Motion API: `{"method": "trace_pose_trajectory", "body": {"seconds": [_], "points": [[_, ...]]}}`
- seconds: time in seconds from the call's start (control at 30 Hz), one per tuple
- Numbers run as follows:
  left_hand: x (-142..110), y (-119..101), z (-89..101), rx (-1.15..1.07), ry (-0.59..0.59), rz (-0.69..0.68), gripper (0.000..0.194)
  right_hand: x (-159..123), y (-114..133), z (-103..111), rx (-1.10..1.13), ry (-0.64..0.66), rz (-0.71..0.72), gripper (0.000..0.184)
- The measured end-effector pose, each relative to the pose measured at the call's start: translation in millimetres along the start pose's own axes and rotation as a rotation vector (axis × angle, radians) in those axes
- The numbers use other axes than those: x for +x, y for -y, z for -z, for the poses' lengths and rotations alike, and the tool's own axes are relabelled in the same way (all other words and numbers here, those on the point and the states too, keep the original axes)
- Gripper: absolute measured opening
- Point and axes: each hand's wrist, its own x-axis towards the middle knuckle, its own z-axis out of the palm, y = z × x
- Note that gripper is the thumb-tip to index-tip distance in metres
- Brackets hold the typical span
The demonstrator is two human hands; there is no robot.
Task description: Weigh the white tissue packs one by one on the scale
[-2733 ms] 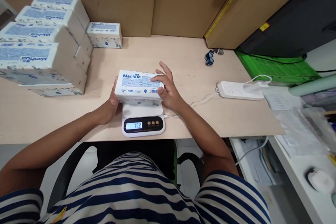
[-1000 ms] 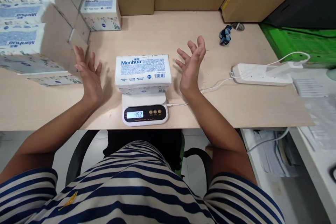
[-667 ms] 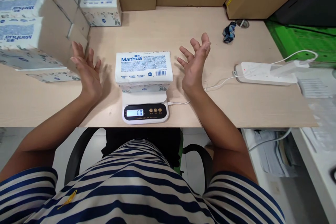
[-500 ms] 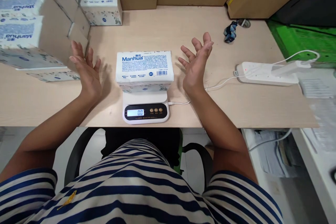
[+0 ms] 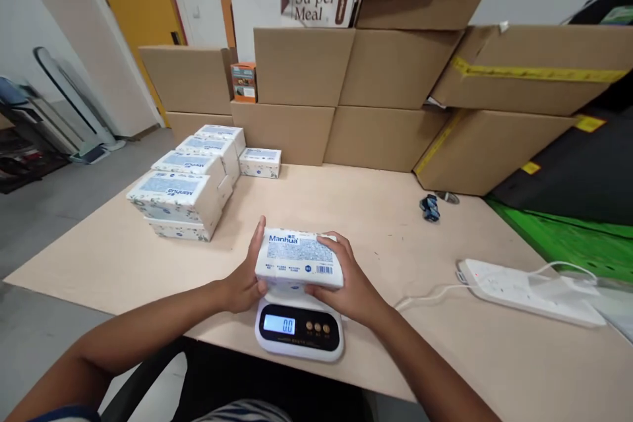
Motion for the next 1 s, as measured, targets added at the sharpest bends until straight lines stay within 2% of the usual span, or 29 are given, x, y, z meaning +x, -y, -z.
{"method": "trace_pose_trajectory", "body": {"seconds": [0.1,0.17,0.27,0.37,0.43,0.5,0.57,0.63,0.7,0.8,1.0], "points": [[1.7,-5.4,8.7,0.04,0.026,-0.094,0.108,2.2,3.2,6.4,-0.04,0.016,-0.001,0.086],[4.5,-3.3,12.4,0.044,0.001,-0.107,0.105,6.2,9.6,12.6,-0.08,0.007,-0.022,0.083],[9.2,7.3,11.0,0.061,-0.134,-0.145,0.097,24.2,21.7,26.7,-0.156,-0.005,-0.066,0.079],[13.2,19.0,8.5,0.101,-0.321,-0.146,0.091,68.5,32.7,39.0,-0.142,-0.061,-0.132,0.082],[14.3,23.7,9.4,0.115,-0.407,-0.057,0.092,113.0,37.4,38.9,-0.036,-0.134,-0.202,0.088],[14.5,25.9,11.2,0.104,-0.429,0.062,0.094,164.8,39.1,30.5,0.091,-0.215,-0.219,0.092],[15.2,27.0,12.4,0.076,-0.417,0.162,0.095,218.1,38.8,15.7,0.117,-0.284,-0.133,0.091],[17.1,28.2,12.6,0.051,-0.389,0.25,0.095,266.4,36.9,-2.6,-0.036,-0.315,-0.091,0.086],[19.9,29.6,12.2,0.031,-0.384,0.327,0.095,304.0,32.4,-22.0,-0.154,-0.32,-0.125,0.081],[23.5,29.4,12.4,0.018,-0.381,0.391,0.091,336.4,18.3,-49.6,-0.157,-0.279,-0.171,0.075],[21.1,25.3,12.0,0.055,-0.249,0.443,0.09,353.4,-18.5,-90.3,-0.087,-0.13,-0.105,0.074]]}}
